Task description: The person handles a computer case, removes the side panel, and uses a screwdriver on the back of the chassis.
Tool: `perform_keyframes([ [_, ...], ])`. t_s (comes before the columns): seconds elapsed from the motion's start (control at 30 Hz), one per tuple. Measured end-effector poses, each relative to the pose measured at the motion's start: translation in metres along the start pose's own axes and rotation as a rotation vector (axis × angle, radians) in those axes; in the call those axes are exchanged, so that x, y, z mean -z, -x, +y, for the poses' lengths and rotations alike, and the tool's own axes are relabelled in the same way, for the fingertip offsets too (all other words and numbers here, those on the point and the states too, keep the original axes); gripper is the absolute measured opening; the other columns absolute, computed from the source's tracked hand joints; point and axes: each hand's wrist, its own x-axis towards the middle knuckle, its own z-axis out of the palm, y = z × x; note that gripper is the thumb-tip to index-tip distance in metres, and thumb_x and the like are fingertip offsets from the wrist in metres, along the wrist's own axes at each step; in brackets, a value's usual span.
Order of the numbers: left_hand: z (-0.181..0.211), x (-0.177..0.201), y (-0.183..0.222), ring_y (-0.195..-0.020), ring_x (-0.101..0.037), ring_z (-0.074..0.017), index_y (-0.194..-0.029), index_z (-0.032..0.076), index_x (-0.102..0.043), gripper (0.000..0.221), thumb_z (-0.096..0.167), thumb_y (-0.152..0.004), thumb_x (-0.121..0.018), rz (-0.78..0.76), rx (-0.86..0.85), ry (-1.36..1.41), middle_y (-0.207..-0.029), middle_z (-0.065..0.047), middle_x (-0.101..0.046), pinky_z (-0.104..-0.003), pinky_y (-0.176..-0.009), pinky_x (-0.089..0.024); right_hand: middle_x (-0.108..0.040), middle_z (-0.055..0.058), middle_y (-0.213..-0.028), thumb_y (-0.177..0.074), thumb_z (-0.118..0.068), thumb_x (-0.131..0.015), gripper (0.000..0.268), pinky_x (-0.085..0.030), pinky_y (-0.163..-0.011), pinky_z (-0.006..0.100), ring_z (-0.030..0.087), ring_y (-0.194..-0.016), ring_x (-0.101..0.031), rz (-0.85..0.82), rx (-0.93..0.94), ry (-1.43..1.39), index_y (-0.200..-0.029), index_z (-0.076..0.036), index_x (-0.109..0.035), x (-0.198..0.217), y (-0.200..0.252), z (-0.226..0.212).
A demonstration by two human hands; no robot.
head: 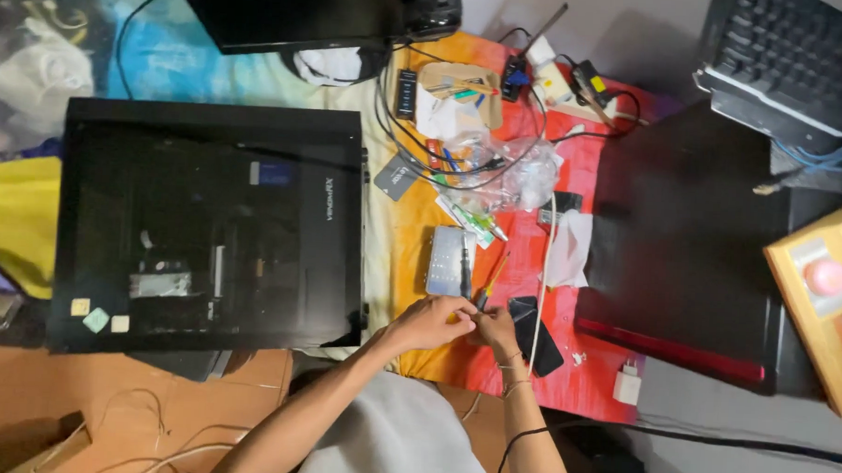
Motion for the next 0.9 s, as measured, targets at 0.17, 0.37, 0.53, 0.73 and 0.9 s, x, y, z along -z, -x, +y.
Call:
perform_keyframes([
  [0.17,-0.005,0.020,0.028,-0.103,-0.069,-0.0400,-0.093,0.010,-0.074,0.029,0.033,-0.099,-0.058,0.260,-0.030,0.140,-0.103,-0.015,-0.075,-0.048,-0.088,-0.056,-0.068,0.021,-0.114,-0.085,-0.045,-0.067,0.062,-0.055,-0.090,0.058,0.045,-0.106,-0.069,0.067,0.251,0.401,-0.130,-0.006,-0.052,0.018,0.051,-0.086],
  [0.37,-0.051,0.034,0.043,-0.080,-0.070,-0.0338,-0.092,0.011,-0.073,0.025,0.032,-0.099,-0.062,0.579,-0.137,0.228,-0.093,-0.014,-0.074,-0.044,-0.070,-0.056,-0.077,0.017,-0.090,-0.102,-0.027,-0.055,0.026,-0.057,-0.079,0.043,0.032,-0.085,-0.077,-0.164,0.662,0.037,-0.105,-0.006,-0.070,0.008,0.152,-0.252],
  [0.53,-0.064,0.105,0.110,-0.064,-0.072,-0.0257,-0.110,0.016,-0.072,0.020,0.029,-0.096,-0.068,0.758,-0.123,0.323,-0.075,-0.013,-0.075,-0.035,-0.059,-0.059,-0.074,0.017,-0.098,-0.096,-0.015,-0.058,0.017,-0.058,-0.081,0.044,0.033,-0.099,-0.073,-0.218,0.776,0.007,-0.108,-0.008,-0.069,-0.030,0.180,-0.304],
  [0.73,-0.150,0.197,0.198,-0.084,-0.076,-0.0278,-0.111,0.016,-0.073,0.017,0.021,-0.095,-0.070,1.207,-0.035,0.147,-0.106,-0.009,-0.078,-0.037,-0.072,-0.060,-0.069,0.023,-0.107,-0.097,-0.008,-0.059,0.021,-0.057,-0.090,0.050,0.041,-0.109,-0.068,-0.168,0.800,-0.027,-0.116,-0.003,-0.067,-0.074,0.213,-0.329],
  [0.9,-0.231,0.243,0.246,-0.100,-0.068,-0.0295,-0.113,0.016,-0.070,0.022,0.016,-0.092,-0.076,1.651,0.030,-0.269,-0.116,-0.008,-0.071,-0.044,-0.090,-0.053,-0.075,0.015,-0.098,-0.099,-0.027,-0.065,0.021,-0.056,-0.081,0.042,0.031,-0.093,-0.071,-0.166,0.813,0.005,-0.108,-0.011,-0.075,-0.121,0.238,-0.342],
])
